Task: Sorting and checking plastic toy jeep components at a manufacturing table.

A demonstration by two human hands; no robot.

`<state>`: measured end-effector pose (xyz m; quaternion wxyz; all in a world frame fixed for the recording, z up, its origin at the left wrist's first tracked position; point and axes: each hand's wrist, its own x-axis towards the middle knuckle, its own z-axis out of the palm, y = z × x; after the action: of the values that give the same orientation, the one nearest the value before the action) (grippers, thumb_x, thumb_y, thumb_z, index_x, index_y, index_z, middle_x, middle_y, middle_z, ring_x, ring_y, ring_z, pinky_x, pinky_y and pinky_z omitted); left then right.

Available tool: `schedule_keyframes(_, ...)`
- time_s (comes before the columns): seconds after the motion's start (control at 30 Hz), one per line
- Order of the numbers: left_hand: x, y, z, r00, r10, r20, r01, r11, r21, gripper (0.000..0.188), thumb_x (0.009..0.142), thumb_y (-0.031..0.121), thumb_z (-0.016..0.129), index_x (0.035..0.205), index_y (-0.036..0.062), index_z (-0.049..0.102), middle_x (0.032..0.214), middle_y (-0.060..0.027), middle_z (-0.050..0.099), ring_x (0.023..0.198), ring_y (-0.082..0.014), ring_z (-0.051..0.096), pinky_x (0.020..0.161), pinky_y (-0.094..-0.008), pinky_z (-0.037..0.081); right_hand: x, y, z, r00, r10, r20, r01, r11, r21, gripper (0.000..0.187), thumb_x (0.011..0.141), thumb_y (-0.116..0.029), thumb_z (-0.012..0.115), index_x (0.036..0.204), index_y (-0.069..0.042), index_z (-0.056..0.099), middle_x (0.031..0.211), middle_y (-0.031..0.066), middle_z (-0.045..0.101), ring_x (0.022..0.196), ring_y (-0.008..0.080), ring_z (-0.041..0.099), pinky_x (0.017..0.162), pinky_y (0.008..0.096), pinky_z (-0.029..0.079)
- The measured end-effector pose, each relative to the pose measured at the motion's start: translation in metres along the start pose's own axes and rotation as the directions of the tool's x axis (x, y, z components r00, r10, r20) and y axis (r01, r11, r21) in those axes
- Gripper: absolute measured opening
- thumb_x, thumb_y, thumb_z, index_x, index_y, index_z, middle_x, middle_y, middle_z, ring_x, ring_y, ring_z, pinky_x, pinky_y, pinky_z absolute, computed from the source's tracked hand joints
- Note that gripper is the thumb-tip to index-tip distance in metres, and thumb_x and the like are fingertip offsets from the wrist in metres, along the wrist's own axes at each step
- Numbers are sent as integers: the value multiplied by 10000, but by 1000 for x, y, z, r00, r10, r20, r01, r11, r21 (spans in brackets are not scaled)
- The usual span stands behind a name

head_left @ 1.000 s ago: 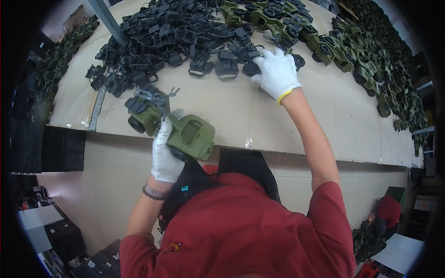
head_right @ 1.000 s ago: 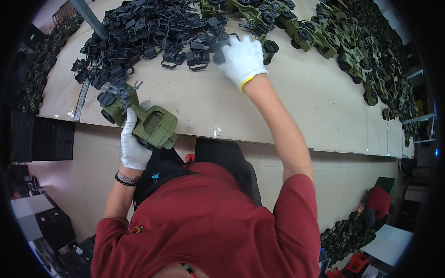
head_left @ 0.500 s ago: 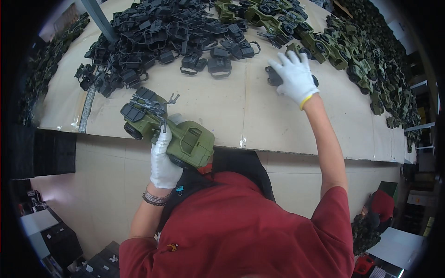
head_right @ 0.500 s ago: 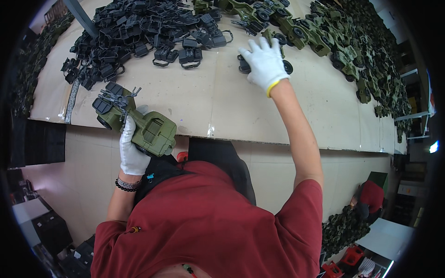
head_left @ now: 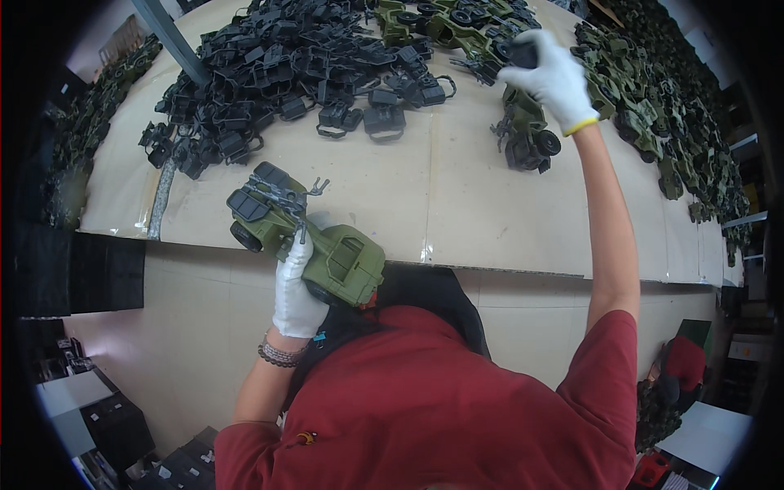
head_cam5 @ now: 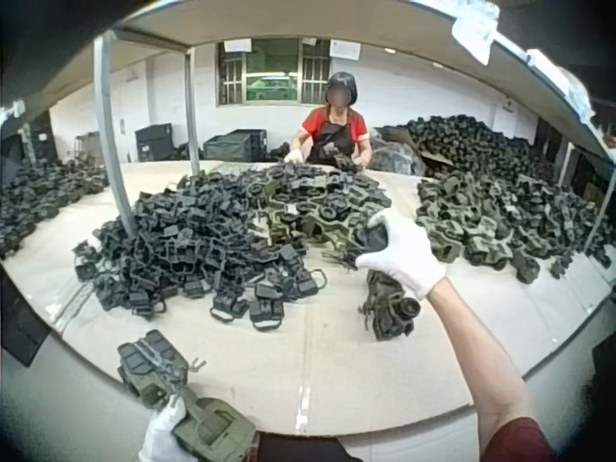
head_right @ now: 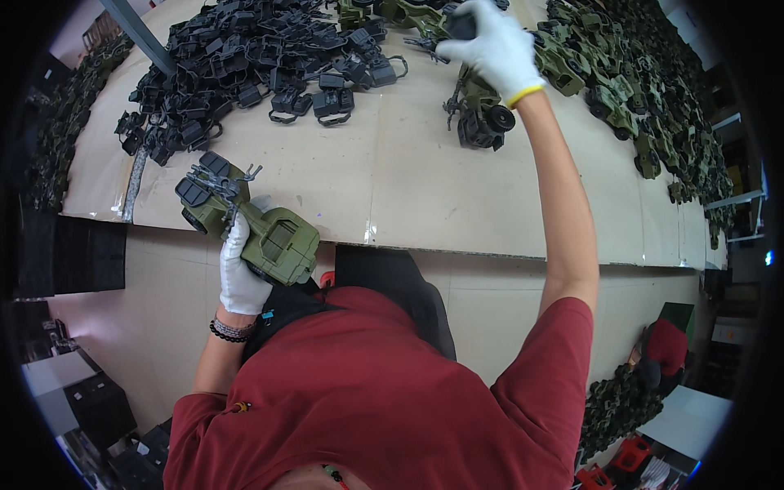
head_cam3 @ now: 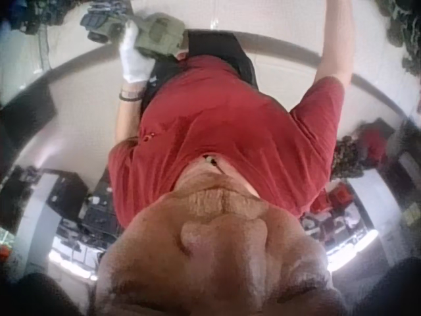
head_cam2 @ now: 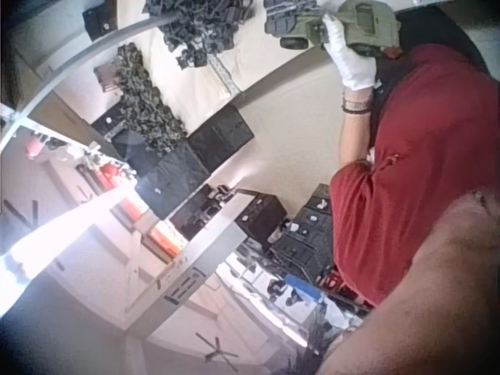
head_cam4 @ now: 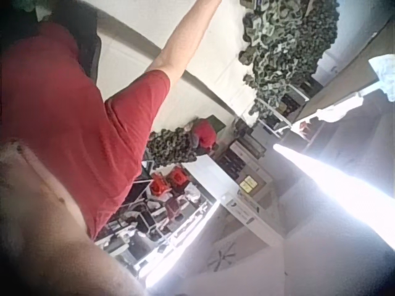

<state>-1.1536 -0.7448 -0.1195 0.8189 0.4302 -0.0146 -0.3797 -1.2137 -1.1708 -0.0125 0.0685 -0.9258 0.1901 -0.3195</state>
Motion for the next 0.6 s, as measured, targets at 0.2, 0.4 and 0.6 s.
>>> schedule_keyframes(0.2,9,5,7,999,-36,15,37,995,-89,508,1012,399,590,1361,38,513,1240,-135,629,1143,-250,634,988,-415,532,-87,-86,16,930,-264,256,248,964,94,489,664,-272,854,1102,-164,667,1122,72,667,1065,332,618,890,447,506)
schedule_keyframes(0.4,3,10,8,999,13,48,-12,1000,-8,576,1034,475,510,1400,30,504,1278,-111,611,1183,-264,610,1006,-463,522,-139,-55,41,770,-475,426,406,880,248,517,726,-118,711,1224,-250,668,1390,43,595,1313,399,485,1059,535,407)
schedule_keyframes(0.6,3,7,4,1000,29,-5,-30,998,-56,585,1031,472,520,1411,28,500,1285,-106,609,1197,-258,601,1022,-457,510,-154,-71,19,961,-30,276,-58,951,305,600,799,-313,780,1332,-105,601,1383,155,580,1267,394,508,1077,440,422)
